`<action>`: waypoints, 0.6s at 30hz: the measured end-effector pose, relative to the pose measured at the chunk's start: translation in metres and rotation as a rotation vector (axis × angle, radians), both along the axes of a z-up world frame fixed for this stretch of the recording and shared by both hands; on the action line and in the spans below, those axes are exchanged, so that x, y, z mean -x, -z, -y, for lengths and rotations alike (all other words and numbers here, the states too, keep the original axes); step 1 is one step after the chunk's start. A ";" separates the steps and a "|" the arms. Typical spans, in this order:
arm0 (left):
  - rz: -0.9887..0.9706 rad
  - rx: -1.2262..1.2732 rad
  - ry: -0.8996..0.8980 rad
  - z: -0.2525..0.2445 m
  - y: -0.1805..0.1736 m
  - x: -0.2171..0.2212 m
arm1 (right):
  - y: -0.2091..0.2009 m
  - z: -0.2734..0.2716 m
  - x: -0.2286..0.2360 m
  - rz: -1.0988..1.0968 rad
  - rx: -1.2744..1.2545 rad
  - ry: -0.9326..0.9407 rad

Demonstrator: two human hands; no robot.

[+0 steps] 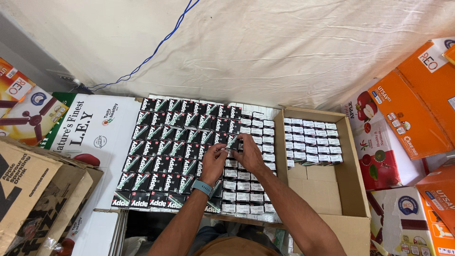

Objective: The person transfers small black and white boxes from a large flat tray into a larger cardboard box. They pick up the small boxes one by one and place them in neat rows inside the larger box.

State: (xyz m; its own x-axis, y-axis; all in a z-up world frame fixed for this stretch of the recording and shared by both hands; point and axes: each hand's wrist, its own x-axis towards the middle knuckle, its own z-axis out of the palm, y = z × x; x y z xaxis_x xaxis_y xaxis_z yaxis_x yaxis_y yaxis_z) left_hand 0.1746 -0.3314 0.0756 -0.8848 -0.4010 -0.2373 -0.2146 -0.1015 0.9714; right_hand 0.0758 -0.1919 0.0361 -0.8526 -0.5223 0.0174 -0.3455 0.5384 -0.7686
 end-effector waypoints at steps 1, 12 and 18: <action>0.001 0.000 0.006 0.002 0.001 0.000 | -0.002 0.000 -0.001 0.001 0.000 0.006; -0.004 -0.062 -0.055 0.006 0.014 0.013 | -0.018 -0.014 -0.015 0.064 0.124 0.046; -0.023 -0.099 0.139 -0.003 -0.009 0.018 | -0.044 -0.041 -0.029 0.141 0.280 0.104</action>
